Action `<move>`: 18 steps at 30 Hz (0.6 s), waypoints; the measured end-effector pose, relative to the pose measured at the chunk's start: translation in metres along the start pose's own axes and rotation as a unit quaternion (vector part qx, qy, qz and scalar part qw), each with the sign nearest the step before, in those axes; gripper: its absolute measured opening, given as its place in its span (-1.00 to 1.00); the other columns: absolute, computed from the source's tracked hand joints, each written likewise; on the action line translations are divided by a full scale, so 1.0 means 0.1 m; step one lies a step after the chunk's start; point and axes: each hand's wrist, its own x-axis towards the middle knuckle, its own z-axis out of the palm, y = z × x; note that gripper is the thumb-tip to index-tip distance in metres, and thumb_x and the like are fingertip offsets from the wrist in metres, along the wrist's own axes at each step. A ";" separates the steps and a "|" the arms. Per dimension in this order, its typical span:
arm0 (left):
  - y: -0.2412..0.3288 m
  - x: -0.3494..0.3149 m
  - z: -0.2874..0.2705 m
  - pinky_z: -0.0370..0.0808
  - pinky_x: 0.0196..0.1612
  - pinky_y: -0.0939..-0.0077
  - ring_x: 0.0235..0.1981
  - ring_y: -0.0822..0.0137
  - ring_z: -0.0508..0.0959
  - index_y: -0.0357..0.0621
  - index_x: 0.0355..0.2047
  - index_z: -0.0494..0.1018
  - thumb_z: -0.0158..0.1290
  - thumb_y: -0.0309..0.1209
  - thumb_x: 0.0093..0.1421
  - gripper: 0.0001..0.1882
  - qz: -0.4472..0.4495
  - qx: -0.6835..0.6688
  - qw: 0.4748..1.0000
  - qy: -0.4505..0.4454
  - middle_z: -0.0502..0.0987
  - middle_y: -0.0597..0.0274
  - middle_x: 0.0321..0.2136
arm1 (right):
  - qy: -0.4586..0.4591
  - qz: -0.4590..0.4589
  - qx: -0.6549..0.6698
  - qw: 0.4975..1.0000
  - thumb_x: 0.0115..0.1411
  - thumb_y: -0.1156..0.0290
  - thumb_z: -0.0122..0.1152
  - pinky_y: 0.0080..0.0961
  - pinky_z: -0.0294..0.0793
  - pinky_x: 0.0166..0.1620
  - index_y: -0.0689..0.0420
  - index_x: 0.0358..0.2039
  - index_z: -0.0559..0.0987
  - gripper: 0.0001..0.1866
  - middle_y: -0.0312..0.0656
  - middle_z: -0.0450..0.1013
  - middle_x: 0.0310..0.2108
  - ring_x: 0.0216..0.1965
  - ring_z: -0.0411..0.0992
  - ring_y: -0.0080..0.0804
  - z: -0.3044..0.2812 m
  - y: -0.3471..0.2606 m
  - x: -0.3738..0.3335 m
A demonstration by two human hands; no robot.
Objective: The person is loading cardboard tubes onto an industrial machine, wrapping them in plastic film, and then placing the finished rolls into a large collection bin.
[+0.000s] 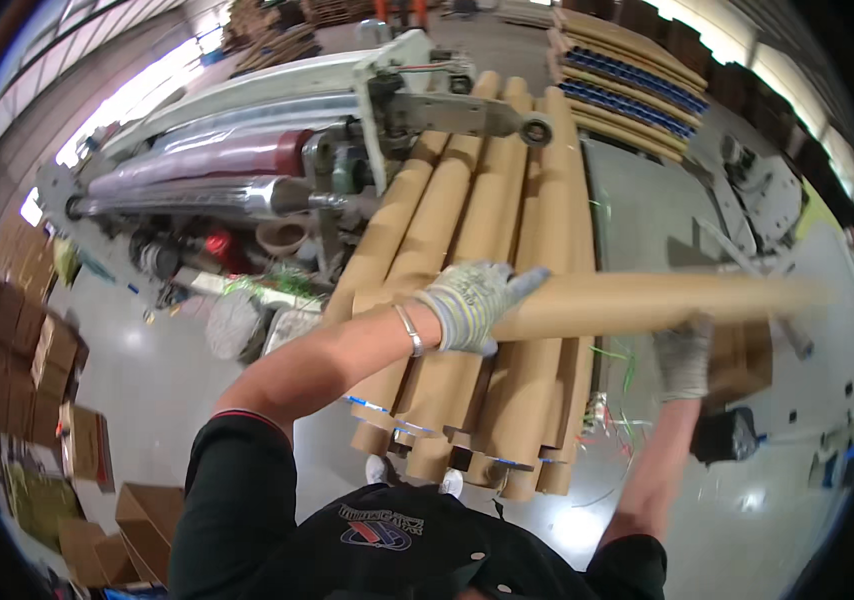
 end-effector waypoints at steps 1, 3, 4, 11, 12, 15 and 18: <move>-0.11 0.07 0.02 0.30 0.03 0.15 -0.09 -0.01 0.39 -0.02 0.20 0.01 0.30 -0.24 -0.28 0.02 0.070 0.101 0.987 0.101 0.36 -0.04 -0.09 | -0.017 -0.220 -0.353 0.909 0.08 -0.13 0.02 -0.21 0.20 0.10 0.11 0.01 0.34 -0.36 -0.11 0.30 0.02 0.05 0.24 -0.23 -0.03 -0.43 0.10; -0.47 0.07 -0.07 0.29 0.03 0.18 -0.05 0.03 0.37 0.06 0.19 0.05 0.29 -0.30 -0.29 -0.01 0.121 0.206 0.950 0.200 0.35 0.01 -0.07 | -0.010 -0.315 -0.358 0.879 -0.04 -0.21 0.13 -0.16 0.18 0.12 0.10 0.05 0.31 -0.23 -0.10 0.26 0.06 0.06 0.24 -0.21 -0.25 -0.88 0.05; -0.67 0.00 -0.15 0.29 0.03 0.20 -0.04 0.05 0.35 0.09 0.17 0.10 0.26 -0.35 -0.29 -0.07 0.122 0.232 0.938 0.226 0.34 0.06 -0.06 | 0.012 -0.350 -0.345 0.871 -0.05 -0.24 0.10 -0.15 0.17 0.13 0.09 0.06 0.30 -0.20 -0.11 0.24 0.08 0.07 0.23 -0.18 -0.41 -1.15 0.06; -1.86 -0.89 -0.22 0.27 0.05 0.15 0.00 0.05 0.32 -0.02 0.05 0.24 0.10 -0.45 -0.28 -0.25 0.060 0.237 0.916 0.317 0.31 0.12 -0.05 | 0.100 -0.488 -0.241 0.833 -0.08 -0.37 0.00 -0.09 0.17 0.14 0.12 0.09 0.27 -0.08 -0.08 0.22 0.10 0.09 0.23 -0.14 -0.12 -0.52 -0.24; -1.87 -0.89 -0.23 0.27 0.06 0.15 0.01 0.05 0.31 -0.02 0.05 0.24 0.09 -0.45 -0.28 -0.26 0.046 0.240 0.910 0.334 0.31 0.13 -0.04 | 0.097 -0.479 -0.256 0.834 -0.08 -0.37 0.00 -0.09 0.17 0.14 0.12 0.09 0.27 -0.08 -0.08 0.22 0.10 0.09 0.23 -0.14 -0.06 -0.64 -0.20; -2.30 -1.01 -0.20 0.20 0.11 0.14 0.04 0.07 0.26 0.03 0.06 0.24 0.10 -0.50 -0.33 -0.21 -0.034 0.292 0.862 0.414 0.29 0.15 -0.01 | 0.054 -0.561 -0.329 0.758 -0.01 -0.31 -0.03 -0.09 0.18 0.14 0.19 0.12 0.22 -0.11 -0.05 0.22 0.10 0.09 0.23 -0.10 0.27 -0.65 0.02; -2.38 -1.08 -0.17 0.05 0.19 0.16 0.12 0.09 0.18 0.06 0.08 0.22 0.22 -0.34 -0.34 -0.16 -0.252 0.256 0.817 0.451 0.24 0.14 0.04 | 0.005 -0.466 -0.359 0.809 0.02 -0.28 -0.05 -0.10 0.13 0.16 0.17 0.15 0.19 -0.12 -0.04 0.19 0.12 0.13 0.17 -0.11 0.70 -0.08 0.23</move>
